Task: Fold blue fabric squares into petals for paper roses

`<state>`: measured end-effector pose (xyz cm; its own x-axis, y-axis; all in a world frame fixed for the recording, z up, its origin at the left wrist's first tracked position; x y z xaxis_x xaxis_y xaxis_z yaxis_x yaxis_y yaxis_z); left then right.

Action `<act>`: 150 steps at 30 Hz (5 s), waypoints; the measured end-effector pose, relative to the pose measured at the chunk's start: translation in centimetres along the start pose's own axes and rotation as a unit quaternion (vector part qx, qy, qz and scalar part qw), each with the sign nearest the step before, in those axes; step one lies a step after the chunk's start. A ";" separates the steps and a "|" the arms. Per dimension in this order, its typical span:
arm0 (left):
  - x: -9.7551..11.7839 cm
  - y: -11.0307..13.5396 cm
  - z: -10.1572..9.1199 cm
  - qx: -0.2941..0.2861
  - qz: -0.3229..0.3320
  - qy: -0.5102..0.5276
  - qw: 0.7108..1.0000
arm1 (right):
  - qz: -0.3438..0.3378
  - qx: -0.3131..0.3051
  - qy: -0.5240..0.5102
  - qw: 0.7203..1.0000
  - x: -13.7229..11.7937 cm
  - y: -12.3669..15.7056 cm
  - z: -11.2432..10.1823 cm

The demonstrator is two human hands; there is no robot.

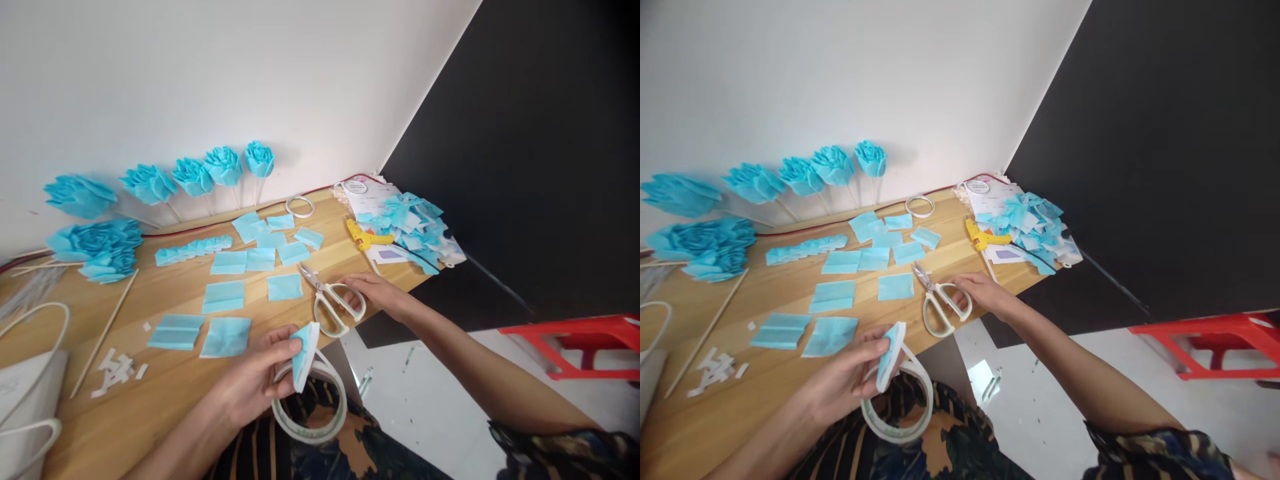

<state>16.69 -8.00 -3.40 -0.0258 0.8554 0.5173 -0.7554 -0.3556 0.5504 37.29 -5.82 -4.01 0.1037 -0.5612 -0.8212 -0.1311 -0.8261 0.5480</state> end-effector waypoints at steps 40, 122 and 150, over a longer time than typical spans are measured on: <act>0.1 2.1 1.1 -0.208 0.159 -0.109 0.959 | -0.205 -0.206 0.053 0.956 -10.7 5.4 10.7; 12.9 4.8 -1.5 -0.084 0.327 -0.378 0.862 | -0.229 -0.145 -0.009 0.963 -13.0 -1.1 15.7; 15.9 4.3 -9.4 0.233 0.380 -0.244 0.861 | -0.379 0.267 0.409 0.786 -18.1 -17.1 -1.7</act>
<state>6.86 7.62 1.00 -0.0325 0.0882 0.9956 -0.2947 -0.9526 0.0747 39.34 18.38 1.76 0.9220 0.0571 -0.3829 -0.0982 -0.9222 -0.3740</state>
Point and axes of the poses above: each hand's wrist, its own y-axis away from the middle knuckle, its own z-axis out of the palm, x = y × z, the point moved 10 cm from there along -y, towards the middle knuckle, and after that the axes turned 1 degree about -y, right-handed, at the moved point
